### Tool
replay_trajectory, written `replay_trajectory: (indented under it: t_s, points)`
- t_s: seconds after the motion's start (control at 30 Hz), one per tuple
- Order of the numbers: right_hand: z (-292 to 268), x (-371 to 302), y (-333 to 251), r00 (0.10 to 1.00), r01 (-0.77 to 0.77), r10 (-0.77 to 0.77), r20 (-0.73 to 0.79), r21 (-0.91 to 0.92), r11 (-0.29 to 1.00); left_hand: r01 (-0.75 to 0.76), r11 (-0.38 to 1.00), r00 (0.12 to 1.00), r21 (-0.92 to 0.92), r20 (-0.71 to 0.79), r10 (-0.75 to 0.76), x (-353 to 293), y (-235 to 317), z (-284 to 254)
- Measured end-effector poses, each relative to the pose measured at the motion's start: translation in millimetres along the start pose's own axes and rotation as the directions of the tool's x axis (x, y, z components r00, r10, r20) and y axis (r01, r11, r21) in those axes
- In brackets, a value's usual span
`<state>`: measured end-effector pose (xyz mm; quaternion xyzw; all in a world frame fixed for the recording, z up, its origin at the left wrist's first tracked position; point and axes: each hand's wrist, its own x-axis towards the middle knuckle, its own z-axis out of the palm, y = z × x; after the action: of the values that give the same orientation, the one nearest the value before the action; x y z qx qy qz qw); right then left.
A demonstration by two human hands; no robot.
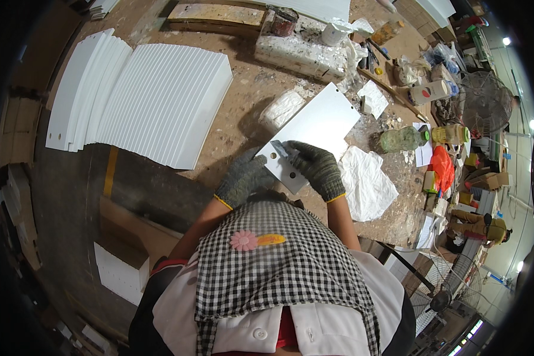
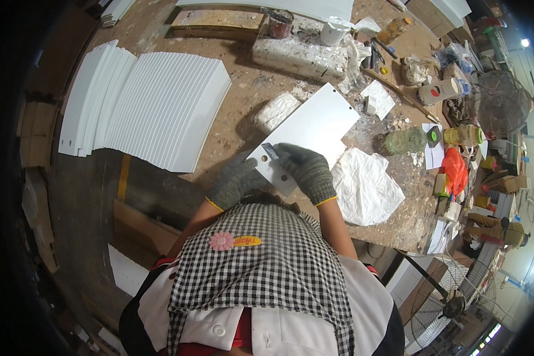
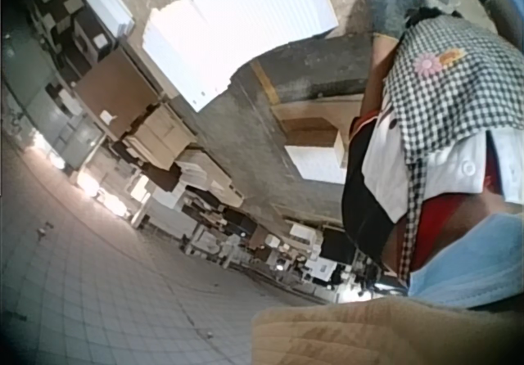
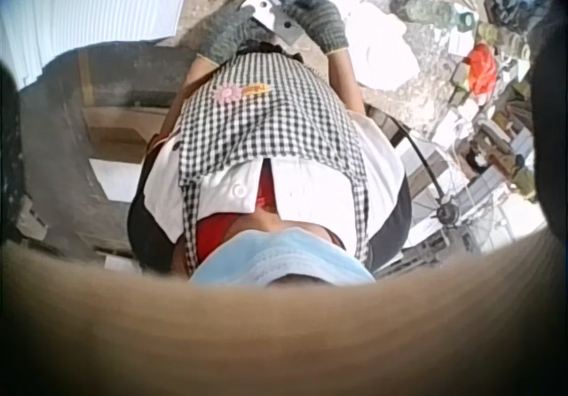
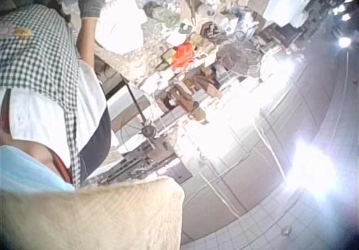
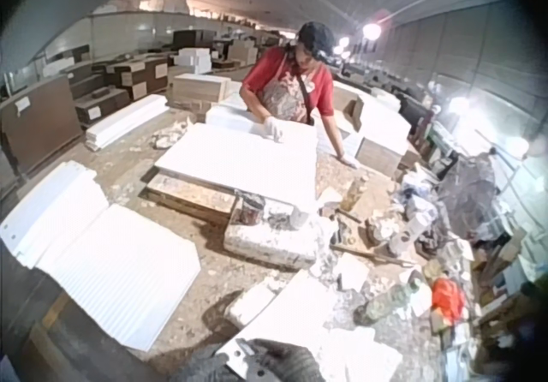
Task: The person repeatedly wipes white rectangular panels with a cloth, flipping each panel and moving it to a stack after cleaning. The person handles the panels one at a time and uses a cloth to wipe both sides.
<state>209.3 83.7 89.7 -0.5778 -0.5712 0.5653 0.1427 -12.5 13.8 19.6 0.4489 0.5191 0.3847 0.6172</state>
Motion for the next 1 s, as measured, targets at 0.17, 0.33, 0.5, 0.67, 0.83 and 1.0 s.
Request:
replay_trajectory:
  t_s: [0.17, 0.33, 0.5, 0.67, 0.83, 1.0]
  points:
    - [3.1, -1.1, 2.3, 0.999, 0.049, -0.049, -0.012, -0.004, 0.999, -0.059, 0.998, 0.998, -0.039, -0.007, 0.058, -0.6, -5.4, -1.9]
    - [4.0, 1.5, 5.7, 0.965, 0.161, -0.207, -0.162, -0.259, 0.952, -0.021, 0.992, 0.999, -0.127, -0.026, 0.018, -2.3, -13.1, -3.5]
    - [4.5, 0.2, 7.9, 0.942, 0.223, -0.291, -0.167, -0.336, 0.915, -0.238, 0.841, 0.968, 0.486, 0.048, 0.246, -1.9, -7.6, -5.6]
    - [6.1, -2.9, 6.5, 0.950, 0.296, -0.309, 0.042, -0.434, 0.851, -0.267, 0.725, 0.955, 0.634, 0.075, 0.287, 2.0, -4.0, -3.9]
    - [6.9, -1.2, 1.9, 0.958, 0.176, -0.245, -0.148, -0.373, 0.911, -0.314, 0.675, 0.938, 0.668, 0.109, 0.328, 3.7, -3.3, -5.9]
    - [4.6, 0.9, 1.3, 0.952, 0.172, -0.259, -0.165, -0.411, 0.895, -0.185, 0.853, 0.982, 0.488, 0.050, 0.184, 0.6, 2.2, -6.3]
